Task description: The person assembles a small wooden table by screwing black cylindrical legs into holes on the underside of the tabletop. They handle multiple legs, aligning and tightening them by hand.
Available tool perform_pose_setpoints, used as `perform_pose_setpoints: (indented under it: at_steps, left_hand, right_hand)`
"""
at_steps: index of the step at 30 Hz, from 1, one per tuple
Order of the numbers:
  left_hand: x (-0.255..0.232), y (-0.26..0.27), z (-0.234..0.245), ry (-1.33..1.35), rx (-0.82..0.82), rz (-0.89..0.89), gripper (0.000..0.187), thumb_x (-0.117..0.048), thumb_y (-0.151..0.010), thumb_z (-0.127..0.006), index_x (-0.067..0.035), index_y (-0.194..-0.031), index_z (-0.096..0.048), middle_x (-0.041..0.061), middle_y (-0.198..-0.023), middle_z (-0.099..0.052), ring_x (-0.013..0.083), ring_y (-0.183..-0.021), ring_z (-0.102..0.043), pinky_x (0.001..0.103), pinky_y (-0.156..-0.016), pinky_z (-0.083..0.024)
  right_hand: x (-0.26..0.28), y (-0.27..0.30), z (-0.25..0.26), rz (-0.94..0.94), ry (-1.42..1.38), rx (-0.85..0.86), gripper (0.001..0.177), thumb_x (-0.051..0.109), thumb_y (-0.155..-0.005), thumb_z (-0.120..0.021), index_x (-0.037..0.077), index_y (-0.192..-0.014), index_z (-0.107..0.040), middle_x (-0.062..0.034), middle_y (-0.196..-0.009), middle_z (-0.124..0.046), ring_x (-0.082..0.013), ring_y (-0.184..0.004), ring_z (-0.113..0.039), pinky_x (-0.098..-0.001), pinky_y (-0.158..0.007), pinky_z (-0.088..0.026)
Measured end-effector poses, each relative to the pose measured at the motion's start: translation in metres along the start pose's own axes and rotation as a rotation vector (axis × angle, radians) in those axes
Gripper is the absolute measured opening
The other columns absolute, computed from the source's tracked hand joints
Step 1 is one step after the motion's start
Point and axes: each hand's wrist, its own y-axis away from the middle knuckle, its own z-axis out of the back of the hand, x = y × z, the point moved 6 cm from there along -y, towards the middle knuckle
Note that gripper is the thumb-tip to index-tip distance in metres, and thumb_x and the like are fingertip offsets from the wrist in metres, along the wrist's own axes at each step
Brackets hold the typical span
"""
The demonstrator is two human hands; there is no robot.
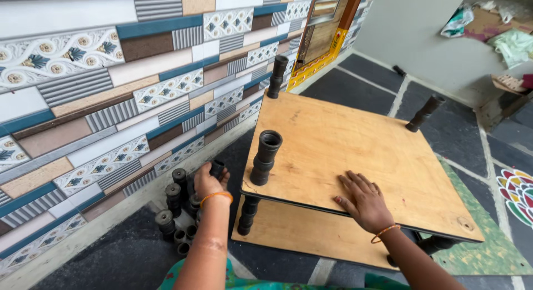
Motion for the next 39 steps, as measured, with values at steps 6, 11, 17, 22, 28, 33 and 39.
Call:
perform_pose_setpoints:
  at_steps: [6,11,17,22,28,33,39]
  left_hand:
    - [0.009,-0.004,0.002,0.027,0.102,-0.068,0.03,-0.028,-0.096,-0.069,-0.006,-0.114,-0.059,0.013,-0.084,-0.065,0.023,-0.058,-0.066,0.036,-0.051,-0.055]
    - [0.0,-0.008,0.03,-0.03,-0.023,-0.047,0.03,-0.034,-0.096,-0.071,-0.009,-0.111,-0.062,0.009,-0.08,-0.064,0.0218,-0.053,-0.063,0.032,-0.049,-0.052]
    - [0.003,0.018,0.03,-0.123,-0.152,-0.087,0.032,-0.039,-0.099,-0.065,-0.014,-0.117,-0.06,0.005,-0.08,-0.062,0.0157,-0.059,-0.06,0.03,-0.053,-0.05]
    - [-0.008,0.041,0.01,-0.132,-0.096,-0.166,0.036,-0.042,-0.101,-0.065,-0.014,-0.12,-0.056,0.003,-0.084,-0.062,0.0157,-0.057,-0.057,0.03,-0.05,-0.046]
    - [-0.018,0.05,0.008,-0.254,-0.202,-0.155,0.039,-0.05,-0.102,-0.062,-0.017,-0.122,-0.055,0.011,-0.08,-0.06,0.0162,-0.051,-0.053,0.03,-0.047,-0.038]
    - [-0.033,0.049,0.013,-0.084,-0.034,-0.312,0.037,-0.038,-0.102,-0.073,-0.013,-0.122,-0.055,0.002,-0.094,-0.067,0.016,-0.054,-0.057,0.028,-0.053,-0.05]
    - [-0.055,0.038,0.011,-0.101,0.123,-0.354,0.029,-0.022,-0.104,-0.078,-0.004,-0.118,-0.061,0.006,-0.094,-0.067,0.0177,-0.063,-0.063,0.031,-0.062,-0.055]
  right_hand:
    - [0.004,0.0,0.004,-0.014,-0.013,0.011,0.073,0.064,-0.093,-0.049,0.022,-0.153,-0.043,-0.0083,-0.162,-0.035,-0.0313,-0.151,-0.027,-0.0501,-0.121,-0.02]
    - [0.01,0.002,0.013,-0.032,-0.029,0.015,0.072,0.064,-0.092,-0.05,0.022,-0.151,-0.045,-0.0081,-0.162,-0.036,-0.0321,-0.15,-0.027,-0.0504,-0.12,-0.019]
    - [0.014,0.005,0.018,-0.023,-0.071,0.005,0.072,0.063,-0.092,-0.053,0.021,-0.151,-0.047,-0.0085,-0.161,-0.037,-0.0319,-0.15,-0.029,-0.0515,-0.12,-0.021]
    - [0.008,0.004,0.013,-0.012,-0.055,-0.035,0.07,0.06,-0.092,-0.058,0.021,-0.15,-0.049,-0.0101,-0.159,-0.041,-0.0331,-0.149,-0.032,-0.0539,-0.118,-0.022]
    - [-0.051,-0.045,0.055,-0.26,-0.453,0.059,0.075,0.026,-0.088,-0.075,0.015,-0.146,-0.028,-0.0198,-0.125,-0.076,-0.029,-0.102,-0.072,-0.0442,-0.096,-0.052]
    - [-0.133,-0.058,0.162,-0.524,-0.655,-0.027,0.109,0.026,-0.094,-0.064,0.012,-0.164,0.019,-0.0197,-0.09,-0.075,-0.0207,-0.069,-0.075,-0.033,-0.064,-0.06]
    - [-0.148,-0.041,0.224,-0.679,-0.424,-0.052,0.117,0.017,-0.083,-0.082,0.003,-0.167,-0.001,-0.0221,-0.087,-0.073,-0.0261,-0.07,-0.069,-0.038,-0.062,-0.057]
